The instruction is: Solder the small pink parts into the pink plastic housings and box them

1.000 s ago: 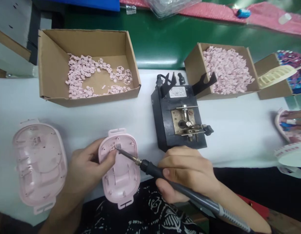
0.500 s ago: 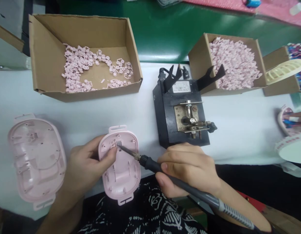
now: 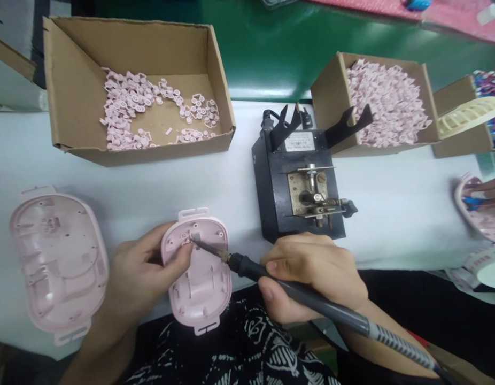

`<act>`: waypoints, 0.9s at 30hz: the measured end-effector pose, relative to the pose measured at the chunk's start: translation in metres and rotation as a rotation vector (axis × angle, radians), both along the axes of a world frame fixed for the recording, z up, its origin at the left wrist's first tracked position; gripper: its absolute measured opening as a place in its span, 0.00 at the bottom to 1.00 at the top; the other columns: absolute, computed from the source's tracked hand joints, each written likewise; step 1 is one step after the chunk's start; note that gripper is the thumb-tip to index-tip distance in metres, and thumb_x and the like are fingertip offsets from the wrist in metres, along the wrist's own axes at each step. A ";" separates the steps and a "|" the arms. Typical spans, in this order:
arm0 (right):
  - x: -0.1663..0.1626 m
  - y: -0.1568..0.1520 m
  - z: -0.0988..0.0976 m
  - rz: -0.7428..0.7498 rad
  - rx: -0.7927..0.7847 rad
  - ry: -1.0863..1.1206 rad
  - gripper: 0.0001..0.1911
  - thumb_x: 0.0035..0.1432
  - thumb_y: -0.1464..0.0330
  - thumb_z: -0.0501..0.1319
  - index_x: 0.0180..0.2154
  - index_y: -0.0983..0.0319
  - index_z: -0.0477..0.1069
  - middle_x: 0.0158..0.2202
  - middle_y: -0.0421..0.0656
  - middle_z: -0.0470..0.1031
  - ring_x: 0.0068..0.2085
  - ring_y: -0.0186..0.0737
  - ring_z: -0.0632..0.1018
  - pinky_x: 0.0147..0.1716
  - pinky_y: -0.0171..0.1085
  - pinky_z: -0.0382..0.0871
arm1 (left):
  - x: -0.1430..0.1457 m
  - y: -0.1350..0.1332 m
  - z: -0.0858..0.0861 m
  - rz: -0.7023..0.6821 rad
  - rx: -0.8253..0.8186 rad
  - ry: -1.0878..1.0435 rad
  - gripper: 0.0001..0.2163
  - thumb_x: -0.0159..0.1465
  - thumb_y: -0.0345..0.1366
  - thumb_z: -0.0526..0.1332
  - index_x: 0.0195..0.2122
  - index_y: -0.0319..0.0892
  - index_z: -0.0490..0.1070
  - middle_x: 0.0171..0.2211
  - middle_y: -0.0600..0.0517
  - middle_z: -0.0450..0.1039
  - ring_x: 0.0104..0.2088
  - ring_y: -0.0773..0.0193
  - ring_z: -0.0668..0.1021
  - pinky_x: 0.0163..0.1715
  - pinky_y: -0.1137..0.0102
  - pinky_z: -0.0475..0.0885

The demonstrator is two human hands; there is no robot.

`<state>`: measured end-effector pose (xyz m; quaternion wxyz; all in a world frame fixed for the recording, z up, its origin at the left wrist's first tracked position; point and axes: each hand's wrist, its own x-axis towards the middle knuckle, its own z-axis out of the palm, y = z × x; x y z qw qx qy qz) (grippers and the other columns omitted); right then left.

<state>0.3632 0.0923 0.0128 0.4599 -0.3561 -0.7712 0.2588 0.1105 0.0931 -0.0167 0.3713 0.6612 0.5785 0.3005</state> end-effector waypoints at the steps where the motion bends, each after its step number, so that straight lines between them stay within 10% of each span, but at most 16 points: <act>1: -0.001 0.001 0.001 0.007 0.002 0.004 0.06 0.56 0.79 0.62 0.35 0.64 0.70 0.23 0.40 0.71 0.22 0.34 0.75 0.18 0.34 0.70 | 0.000 0.000 0.000 0.000 0.005 -0.002 0.08 0.62 0.33 0.64 0.42 0.40 0.79 0.22 0.59 0.74 0.19 0.73 0.71 0.20 0.75 0.67; 27: -0.004 0.001 0.009 -0.055 -0.057 -0.080 0.09 0.51 0.82 0.60 0.32 0.63 0.66 0.23 0.38 0.69 0.23 0.32 0.75 0.19 0.32 0.71 | -0.002 -0.001 0.000 -0.008 0.024 0.004 0.09 0.63 0.33 0.64 0.43 0.41 0.80 0.27 0.57 0.79 0.22 0.70 0.77 0.22 0.74 0.71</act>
